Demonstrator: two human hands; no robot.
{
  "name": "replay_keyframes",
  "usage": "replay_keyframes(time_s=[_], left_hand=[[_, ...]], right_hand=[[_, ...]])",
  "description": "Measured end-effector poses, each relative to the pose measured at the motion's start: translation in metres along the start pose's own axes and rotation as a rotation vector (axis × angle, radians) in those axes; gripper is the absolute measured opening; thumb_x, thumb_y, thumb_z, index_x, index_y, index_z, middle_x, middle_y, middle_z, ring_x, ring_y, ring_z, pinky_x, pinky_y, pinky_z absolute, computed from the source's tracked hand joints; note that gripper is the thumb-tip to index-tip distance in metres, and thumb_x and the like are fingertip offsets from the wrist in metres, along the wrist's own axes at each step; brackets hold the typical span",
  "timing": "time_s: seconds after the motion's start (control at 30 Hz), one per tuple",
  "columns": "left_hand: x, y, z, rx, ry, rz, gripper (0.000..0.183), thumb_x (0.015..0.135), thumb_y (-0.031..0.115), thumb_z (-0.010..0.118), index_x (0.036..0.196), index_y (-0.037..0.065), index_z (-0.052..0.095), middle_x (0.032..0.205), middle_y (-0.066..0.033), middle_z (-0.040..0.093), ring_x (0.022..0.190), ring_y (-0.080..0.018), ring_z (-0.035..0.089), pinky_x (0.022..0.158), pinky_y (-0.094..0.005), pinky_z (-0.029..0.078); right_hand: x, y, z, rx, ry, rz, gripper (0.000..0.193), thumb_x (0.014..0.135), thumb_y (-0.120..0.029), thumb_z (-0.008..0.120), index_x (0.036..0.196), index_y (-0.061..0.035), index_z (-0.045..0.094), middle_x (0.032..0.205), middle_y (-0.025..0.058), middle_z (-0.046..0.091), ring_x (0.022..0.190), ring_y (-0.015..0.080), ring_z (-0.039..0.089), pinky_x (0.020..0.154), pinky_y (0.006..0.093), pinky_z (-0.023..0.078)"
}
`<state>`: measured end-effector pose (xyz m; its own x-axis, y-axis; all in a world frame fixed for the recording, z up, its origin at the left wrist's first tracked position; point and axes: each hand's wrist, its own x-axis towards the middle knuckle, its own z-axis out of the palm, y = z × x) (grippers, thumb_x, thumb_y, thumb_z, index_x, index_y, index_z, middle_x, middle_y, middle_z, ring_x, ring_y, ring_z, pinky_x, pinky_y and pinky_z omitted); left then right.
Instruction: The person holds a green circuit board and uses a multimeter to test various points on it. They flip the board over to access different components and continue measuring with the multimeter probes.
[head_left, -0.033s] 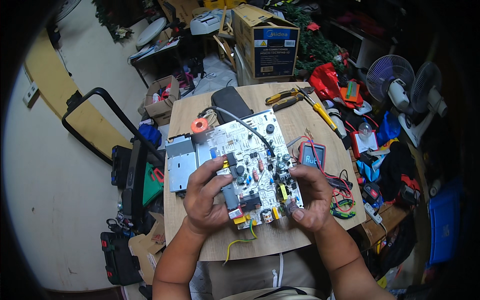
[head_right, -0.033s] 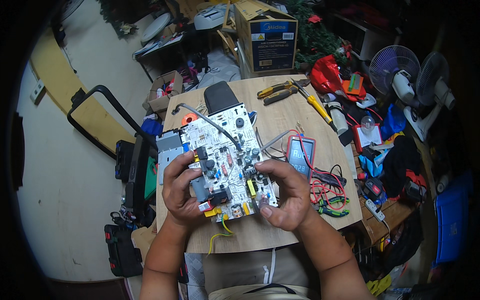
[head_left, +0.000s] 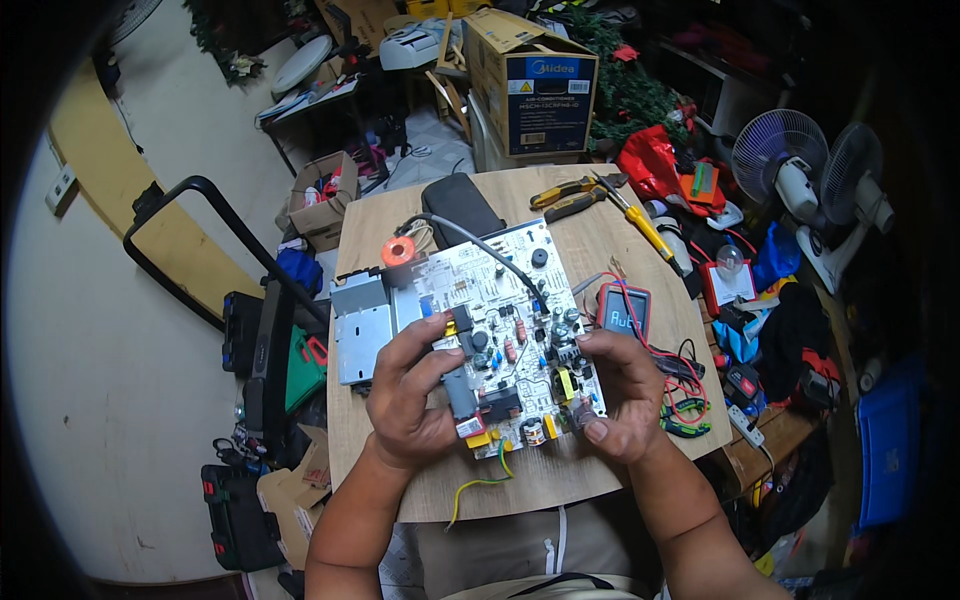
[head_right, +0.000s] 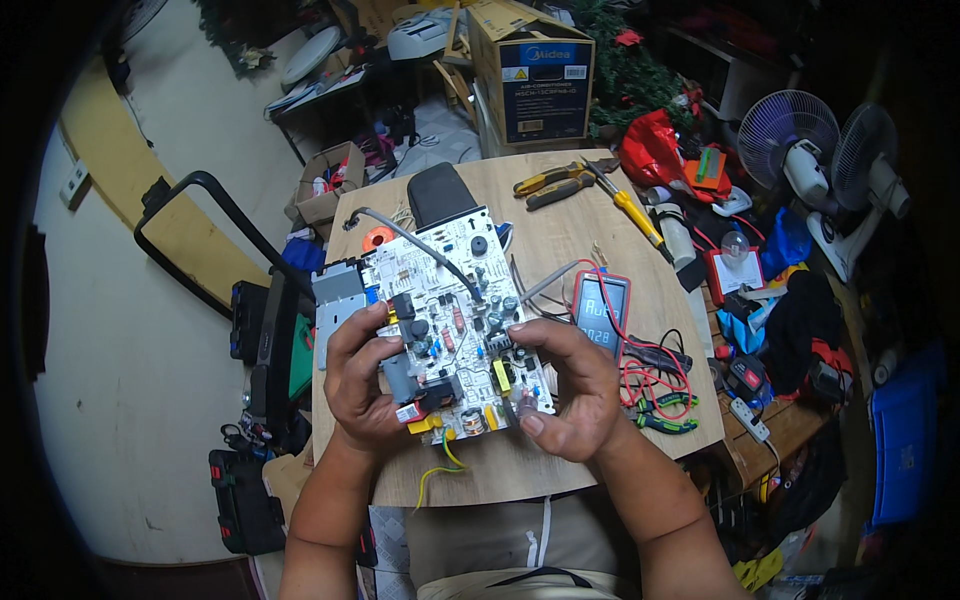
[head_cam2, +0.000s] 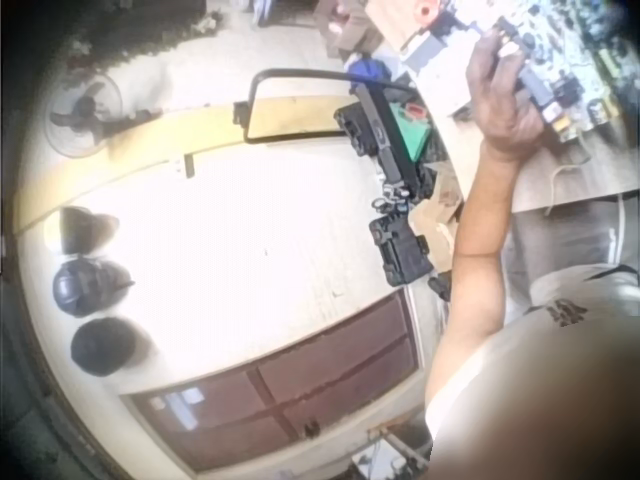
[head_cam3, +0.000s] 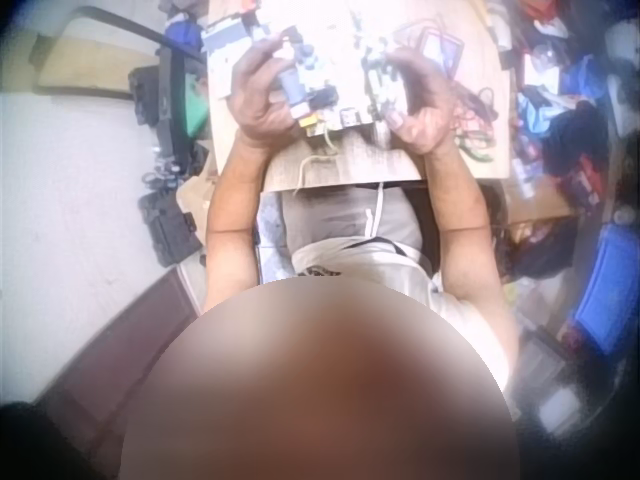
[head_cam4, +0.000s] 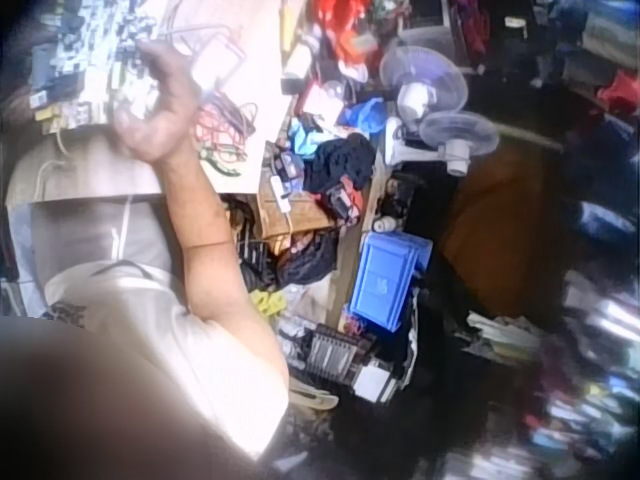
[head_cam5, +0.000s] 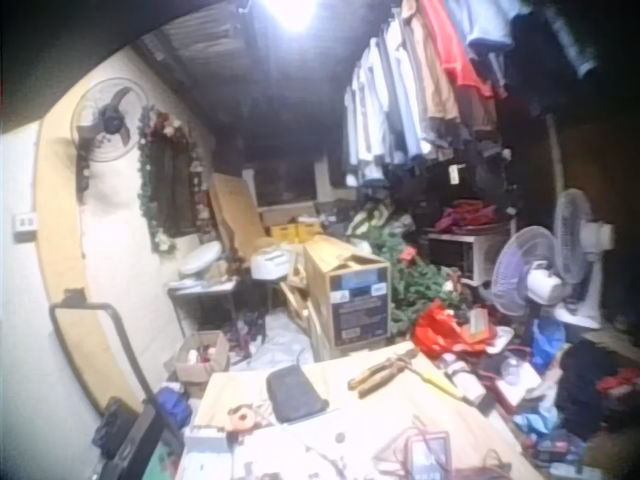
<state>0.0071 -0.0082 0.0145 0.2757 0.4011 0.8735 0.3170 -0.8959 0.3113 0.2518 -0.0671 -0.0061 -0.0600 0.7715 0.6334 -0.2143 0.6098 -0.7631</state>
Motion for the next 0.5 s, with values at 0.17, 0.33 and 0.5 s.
replay_keyframes(time_s=[0.17, 0.33, 0.5], left_hand=[[-0.0021, -0.0023, 0.0002, 0.026, -0.006, -0.017, 0.065, 0.068, 0.031, 0.098, 0.116, 0.003, 0.064, 0.131, -0.0201, 0.060, 0.118, -0.0326, 0.066, 0.098, -0.0420, 0.059], [-0.0007, -0.0080, 0.0042, 0.028, -0.005, -0.020, 0.064, 0.069, 0.031, 0.098, 0.115, 0.003, 0.064, 0.131, -0.0206, 0.061, 0.118, -0.0328, 0.066, 0.098, -0.0421, 0.059], [0.0000, -0.0090, 0.0046, 0.039, -0.008, -0.019, 0.063, 0.069, 0.030, 0.098, 0.114, 0.002, 0.064, 0.131, -0.0209, 0.061, 0.118, -0.0326, 0.066, 0.098, -0.0420, 0.059]], right_hand=[[0.0007, 0.0017, 0.0058, 0.063, -0.007, -0.041, 0.078, 0.076, -0.014, 0.073, 0.145, 0.0087, 0.043, 0.136, 0.0206, 0.057, 0.128, 0.0277, 0.058, 0.112, 0.0405, 0.043], [0.0067, 0.0050, 0.0033, 0.077, -0.039, -0.078, 0.083, 0.075, -0.013, 0.073, 0.148, 0.0069, 0.038, 0.140, 0.0209, 0.054, 0.131, 0.0289, 0.056, 0.113, 0.0411, 0.042], [0.0060, 0.0049, 0.0020, 0.057, -0.042, -0.101, 0.082, 0.072, -0.011, 0.073, 0.145, 0.0037, 0.039, 0.135, 0.0191, 0.056, 0.126, 0.0267, 0.058, 0.110, 0.0406, 0.043]])
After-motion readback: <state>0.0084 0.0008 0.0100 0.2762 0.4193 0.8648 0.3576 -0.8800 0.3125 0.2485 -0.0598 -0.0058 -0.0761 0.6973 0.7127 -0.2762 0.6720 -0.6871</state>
